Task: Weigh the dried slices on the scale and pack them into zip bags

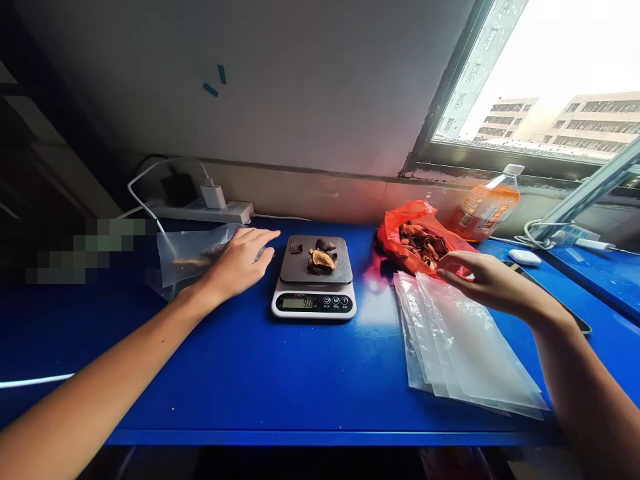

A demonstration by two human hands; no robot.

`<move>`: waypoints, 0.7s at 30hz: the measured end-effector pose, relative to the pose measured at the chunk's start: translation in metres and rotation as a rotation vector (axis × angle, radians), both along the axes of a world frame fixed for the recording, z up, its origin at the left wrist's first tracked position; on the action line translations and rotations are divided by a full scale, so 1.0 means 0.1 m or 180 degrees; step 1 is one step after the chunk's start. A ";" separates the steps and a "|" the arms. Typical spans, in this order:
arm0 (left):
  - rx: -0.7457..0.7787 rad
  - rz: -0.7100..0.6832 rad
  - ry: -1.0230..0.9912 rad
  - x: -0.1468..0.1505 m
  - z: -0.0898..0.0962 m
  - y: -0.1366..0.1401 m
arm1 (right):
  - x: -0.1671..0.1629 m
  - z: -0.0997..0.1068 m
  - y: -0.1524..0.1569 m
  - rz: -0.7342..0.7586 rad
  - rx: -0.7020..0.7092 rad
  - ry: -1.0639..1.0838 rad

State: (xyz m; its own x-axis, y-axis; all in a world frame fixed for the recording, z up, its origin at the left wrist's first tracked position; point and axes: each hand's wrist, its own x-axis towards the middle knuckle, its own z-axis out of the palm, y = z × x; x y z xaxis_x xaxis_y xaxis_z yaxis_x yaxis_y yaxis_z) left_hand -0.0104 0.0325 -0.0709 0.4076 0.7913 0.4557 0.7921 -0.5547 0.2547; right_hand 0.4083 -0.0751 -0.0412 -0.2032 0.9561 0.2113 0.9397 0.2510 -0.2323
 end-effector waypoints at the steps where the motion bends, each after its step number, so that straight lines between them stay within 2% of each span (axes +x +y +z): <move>1: 0.0011 0.0037 -0.0049 -0.01 0.00 0.00 | 0.02 0.03 -0.05 0.0013 -0.0052 0.0018; 4: 0.0088 0.0104 -0.0279 0.00 0.03 -0.04 | 0.06 0.04 -0.15 0.0057 -0.0404 -0.0008; 7: 0.0413 0.0000 -0.0560 0.02 0.12 -0.14 | 0.03 -0.07 -0.16 0.0008 -0.0701 -0.0209; 10: 0.0671 -0.0126 -0.0819 0.00 0.22 -0.23 | -0.01 -0.20 -0.11 0.0203 -0.0591 -0.0379; 15: 0.0583 -0.0227 -0.0851 -0.06 0.26 -0.30 | 0.02 -0.26 -0.07 0.0207 -0.0215 -0.0481; 21: 0.0625 -0.0344 -0.0870 -0.05 0.25 -0.30 | 0.00 -0.29 0.01 0.0250 -0.0251 -0.0426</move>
State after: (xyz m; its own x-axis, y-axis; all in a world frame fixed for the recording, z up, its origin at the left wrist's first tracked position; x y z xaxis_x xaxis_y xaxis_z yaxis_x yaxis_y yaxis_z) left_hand -0.0150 0.0024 -0.0463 0.3261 0.6367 0.6987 0.6434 -0.6910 0.3295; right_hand 0.4081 -0.0736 -0.0703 -0.2993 0.9486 0.1025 0.9417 0.3110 -0.1283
